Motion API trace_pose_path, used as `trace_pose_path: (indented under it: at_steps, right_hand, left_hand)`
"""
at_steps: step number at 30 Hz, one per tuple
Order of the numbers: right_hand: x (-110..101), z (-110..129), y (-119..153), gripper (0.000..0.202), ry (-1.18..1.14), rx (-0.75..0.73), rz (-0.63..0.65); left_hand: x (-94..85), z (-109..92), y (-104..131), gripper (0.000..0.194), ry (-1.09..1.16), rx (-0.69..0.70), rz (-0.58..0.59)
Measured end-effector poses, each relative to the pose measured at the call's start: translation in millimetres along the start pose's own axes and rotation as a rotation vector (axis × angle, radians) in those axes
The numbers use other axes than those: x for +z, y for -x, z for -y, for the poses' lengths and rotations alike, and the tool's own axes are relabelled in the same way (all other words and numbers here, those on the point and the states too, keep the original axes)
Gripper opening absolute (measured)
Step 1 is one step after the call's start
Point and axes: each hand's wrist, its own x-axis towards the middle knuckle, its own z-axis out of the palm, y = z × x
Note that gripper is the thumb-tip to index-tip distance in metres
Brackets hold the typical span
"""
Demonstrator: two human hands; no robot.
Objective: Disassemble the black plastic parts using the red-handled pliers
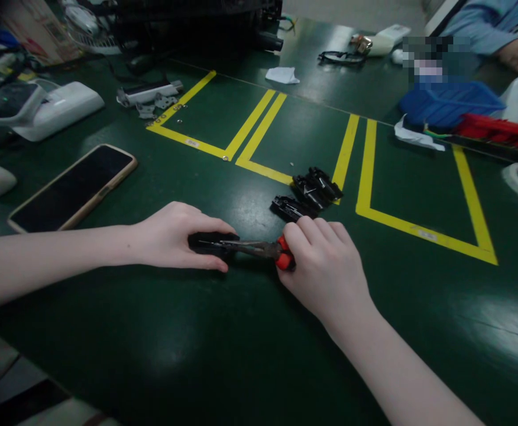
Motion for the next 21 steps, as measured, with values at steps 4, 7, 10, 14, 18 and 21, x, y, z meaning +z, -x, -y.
trace_pose_path:
  at_steps: [4, 7, 10, 14, 18, 21]
  right_hand:
    - [0.3, -0.9, -0.2, 0.003, -0.012, -0.002, -0.011]
    - [-0.1, -4.0, -0.3, 0.003, -0.020, -0.021, -0.004]
    - [-0.3, -6.4, 0.1, 0.003, -0.033, -0.017, 0.011]
    - [2.7, -8.2, 1.8, 0.005, -0.079, 0.017, -0.003]
    - [8.2, -7.7, 3.6, 0.012, -0.161, 0.073, -0.036]
    - [5.0, -7.9, 4.8, 0.016, -0.196, 0.150, -0.099]
  left_hand:
    - [-1.1, -0.7, 0.2, 0.048, 0.010, 0.004, 0.010]
    - [-1.9, -1.0, -0.2, 0.046, 0.012, 0.016, 0.019]
    - [-2.0, -0.7, -0.6, 0.045, 0.011, 0.029, 0.025]
    - [-1.3, 0.7, 0.7, 0.044, 0.025, 0.056, 0.000]
    - [-1.2, 2.6, 3.2, 0.049, -0.138, 0.140, -0.053]
    - [-1.4, 4.5, 4.0, 0.053, -0.250, 0.194, -0.084]
